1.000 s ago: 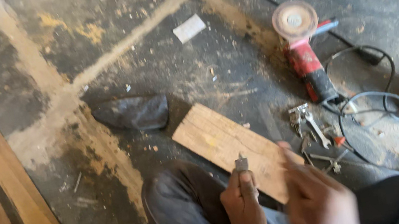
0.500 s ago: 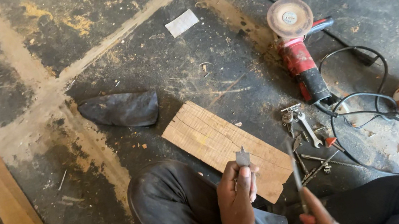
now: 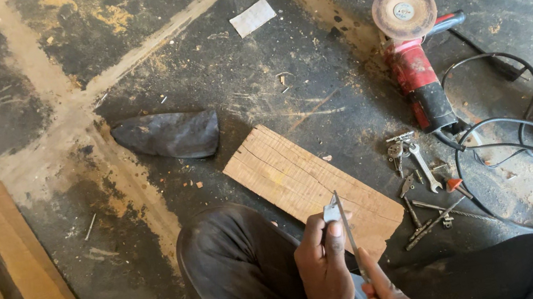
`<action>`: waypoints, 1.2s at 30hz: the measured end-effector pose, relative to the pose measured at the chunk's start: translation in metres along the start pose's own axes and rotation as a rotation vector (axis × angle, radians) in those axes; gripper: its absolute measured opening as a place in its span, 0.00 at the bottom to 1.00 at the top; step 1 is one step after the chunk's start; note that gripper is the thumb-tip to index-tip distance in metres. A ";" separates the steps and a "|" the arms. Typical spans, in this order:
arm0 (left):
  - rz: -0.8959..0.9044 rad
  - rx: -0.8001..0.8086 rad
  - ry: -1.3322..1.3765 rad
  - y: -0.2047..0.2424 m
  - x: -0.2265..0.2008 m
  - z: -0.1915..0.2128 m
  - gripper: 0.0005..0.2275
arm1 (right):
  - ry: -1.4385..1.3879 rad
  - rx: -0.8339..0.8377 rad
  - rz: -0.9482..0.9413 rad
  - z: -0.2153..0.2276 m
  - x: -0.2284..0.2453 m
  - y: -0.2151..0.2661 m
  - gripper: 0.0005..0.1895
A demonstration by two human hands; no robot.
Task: The person sharpens small metal components and tools using an angle grinder and manual files while sitting on the floor.
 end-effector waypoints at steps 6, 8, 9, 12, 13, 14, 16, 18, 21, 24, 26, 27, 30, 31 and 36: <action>-0.002 -0.081 -0.099 0.003 0.029 0.003 0.11 | 0.323 -0.240 -0.115 -0.039 0.075 0.006 0.26; -0.115 -0.075 -0.123 0.008 0.028 0.005 0.09 | 0.227 -0.176 0.028 -0.052 0.103 0.000 0.27; -0.086 -0.078 -0.069 0.009 0.028 0.006 0.09 | 0.175 -0.144 0.102 -0.056 0.113 -0.001 0.28; -0.022 -0.095 -0.011 0.005 0.026 0.004 0.10 | -0.132 -0.163 -0.152 -0.062 0.112 -0.007 0.25; -0.009 -0.118 -0.057 0.005 0.026 0.002 0.10 | -0.188 -0.137 -0.064 -0.056 0.111 -0.009 0.24; 0.009 -0.149 -0.104 0.006 0.026 0.001 0.10 | -0.238 -0.103 0.018 -0.045 0.110 -0.008 0.24; -0.031 -0.169 -0.082 0.005 0.025 0.002 0.09 | -0.170 -0.146 0.111 -0.036 0.101 -0.004 0.24; -0.021 -0.181 -0.053 0.005 0.023 0.005 0.09 | 0.070 -0.304 0.132 -0.027 0.096 0.008 0.23; -0.008 -0.165 -0.021 0.006 0.024 0.000 0.08 | 0.058 -0.342 -0.100 -0.030 0.085 0.019 0.26; -0.072 -0.167 -0.089 0.008 0.029 0.004 0.08 | 0.169 -0.212 -0.008 -0.038 0.086 0.015 0.23; -0.043 -0.186 -0.117 0.006 0.038 0.005 0.08 | 0.105 -0.201 -0.078 -0.049 0.088 0.017 0.25; -0.050 -0.188 -0.154 0.006 0.040 0.007 0.08 | 0.075 -0.197 -0.115 -0.054 0.092 0.016 0.26; -0.081 -0.161 -0.145 0.008 0.042 0.008 0.09 | 0.455 -0.135 0.578 -0.061 0.121 0.009 0.24; -0.095 -0.136 -0.076 0.012 0.038 0.007 0.09 | 0.262 -0.126 0.379 -0.061 0.123 0.001 0.25; -0.182 -0.147 -0.097 0.008 0.010 0.000 0.10 | -0.190 -0.177 -0.078 -0.054 0.118 -0.021 0.27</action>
Point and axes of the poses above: each hand's wrist, its own y-axis away from the middle knuckle, its own z-axis out of the back of the hand, x = y × z, the point moved 2 cm from there along -y, towards the middle knuckle, and after that the axes turned 11 degrees about -x, right-handed, at the moved point
